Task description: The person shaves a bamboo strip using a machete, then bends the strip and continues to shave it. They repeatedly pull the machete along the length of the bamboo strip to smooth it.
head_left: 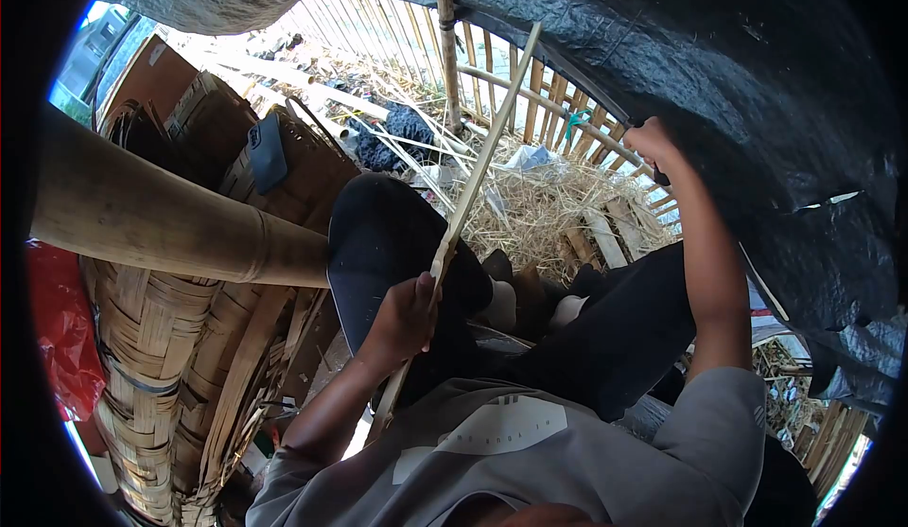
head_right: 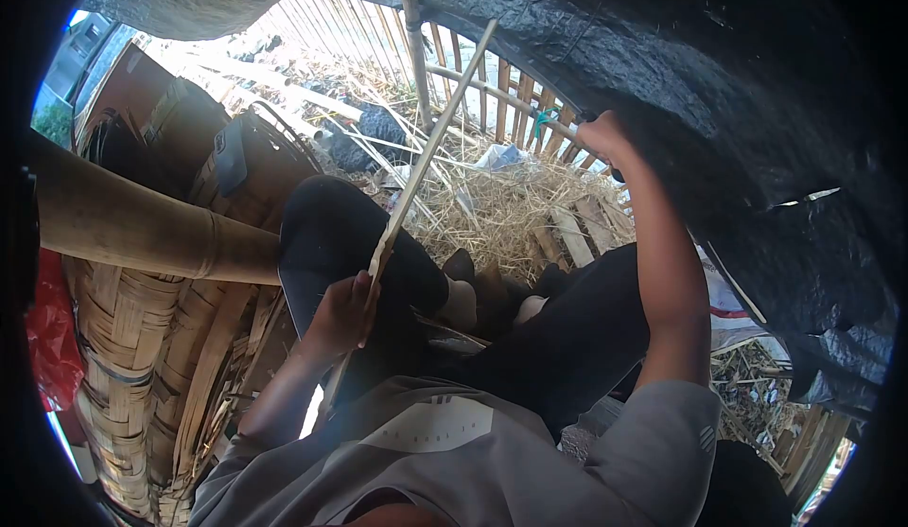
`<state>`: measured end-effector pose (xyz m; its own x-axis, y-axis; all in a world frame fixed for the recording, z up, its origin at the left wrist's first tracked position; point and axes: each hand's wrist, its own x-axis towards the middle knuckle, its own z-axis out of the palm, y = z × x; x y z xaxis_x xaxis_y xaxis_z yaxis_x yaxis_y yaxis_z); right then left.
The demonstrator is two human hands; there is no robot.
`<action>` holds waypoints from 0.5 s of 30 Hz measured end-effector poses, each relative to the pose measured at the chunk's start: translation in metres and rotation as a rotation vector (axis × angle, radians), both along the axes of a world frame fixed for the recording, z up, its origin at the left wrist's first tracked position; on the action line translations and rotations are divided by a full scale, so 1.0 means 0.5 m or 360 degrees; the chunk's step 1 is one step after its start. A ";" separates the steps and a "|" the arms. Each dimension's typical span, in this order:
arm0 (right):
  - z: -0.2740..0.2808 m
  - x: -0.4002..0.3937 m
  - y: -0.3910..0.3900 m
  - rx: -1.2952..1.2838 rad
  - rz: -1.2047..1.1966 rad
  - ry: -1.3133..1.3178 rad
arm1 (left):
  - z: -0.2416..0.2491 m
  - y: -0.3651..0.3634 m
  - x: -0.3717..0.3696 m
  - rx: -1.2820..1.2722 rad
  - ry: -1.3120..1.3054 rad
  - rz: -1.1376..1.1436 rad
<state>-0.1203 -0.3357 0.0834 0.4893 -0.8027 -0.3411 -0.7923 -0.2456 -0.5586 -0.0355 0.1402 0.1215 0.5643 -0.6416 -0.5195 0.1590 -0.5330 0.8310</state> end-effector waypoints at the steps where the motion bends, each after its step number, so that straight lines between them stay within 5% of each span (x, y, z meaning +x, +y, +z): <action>1: 0.021 0.001 0.039 -0.0022 -0.0022 -0.0065 | -0.001 -0.012 0.004 -0.0029 -0.0057 0.0020; 11: 0.087 0.010 0.221 0.0088 0.0026 -0.0471 | 0.001 -0.057 0.033 -0.0171 -0.0247 0.0172; 15: 0.078 0.012 0.202 0.0584 0.0031 -0.0482 | 0.000 -0.063 0.043 -0.0262 -0.0233 0.0183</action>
